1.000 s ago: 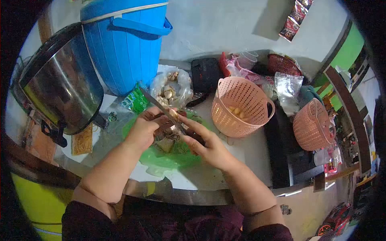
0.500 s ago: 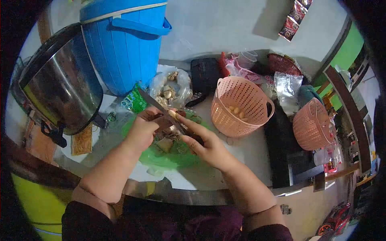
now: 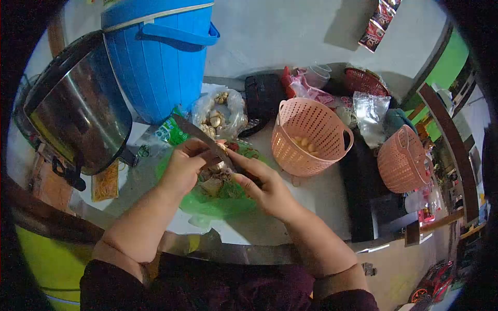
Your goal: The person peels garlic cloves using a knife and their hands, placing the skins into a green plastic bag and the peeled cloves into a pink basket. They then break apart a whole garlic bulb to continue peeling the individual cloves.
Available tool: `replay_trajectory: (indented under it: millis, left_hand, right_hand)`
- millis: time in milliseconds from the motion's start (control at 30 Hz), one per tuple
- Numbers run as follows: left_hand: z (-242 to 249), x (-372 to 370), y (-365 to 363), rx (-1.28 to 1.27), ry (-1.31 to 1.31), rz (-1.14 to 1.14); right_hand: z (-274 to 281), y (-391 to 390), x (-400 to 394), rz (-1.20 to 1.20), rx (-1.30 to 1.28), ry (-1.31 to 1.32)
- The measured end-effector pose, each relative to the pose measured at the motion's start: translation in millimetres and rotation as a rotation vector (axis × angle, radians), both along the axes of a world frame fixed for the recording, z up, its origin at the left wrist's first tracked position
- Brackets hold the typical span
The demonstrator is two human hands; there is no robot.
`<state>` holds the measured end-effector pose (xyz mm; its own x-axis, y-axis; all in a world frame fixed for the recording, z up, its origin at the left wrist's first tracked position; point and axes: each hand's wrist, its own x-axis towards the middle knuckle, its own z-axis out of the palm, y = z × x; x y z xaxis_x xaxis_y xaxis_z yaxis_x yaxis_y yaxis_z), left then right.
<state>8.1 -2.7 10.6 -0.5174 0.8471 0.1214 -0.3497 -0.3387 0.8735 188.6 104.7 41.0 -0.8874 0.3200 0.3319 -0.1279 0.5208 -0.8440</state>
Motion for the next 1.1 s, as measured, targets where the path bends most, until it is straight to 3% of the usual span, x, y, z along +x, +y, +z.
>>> replay_trajectory:
  millis: [133, 333, 433, 867, 1100]
  left_hand:
    - [2.2, 0.6, -0.3, -0.012, 0.005, -0.012]
    - [-5.0, -3.3, 1.1, 0.036, 0.006, -0.086]
    - [2.8, -1.7, 0.2, -0.007, 0.052, -0.141]
    - [1.4, -2.5, 2.1, -0.099, 0.030, -0.262]
    - [-1.3, -5.5, 4.7, -0.135, -0.006, -0.159]
  right_hand:
    - [2.7, 0.2, 2.0, 0.042, -0.249, -0.096]
    - [6.1, 4.8, 3.9, 0.026, -0.380, -0.177]
    - [-1.9, 6.7, 2.3, 0.015, -0.426, -0.079]
    - [0.7, 12.1, -0.2, -0.101, -0.462, 0.013]
    - [-1.6, 15.6, 2.0, -0.075, -0.463, -0.142]
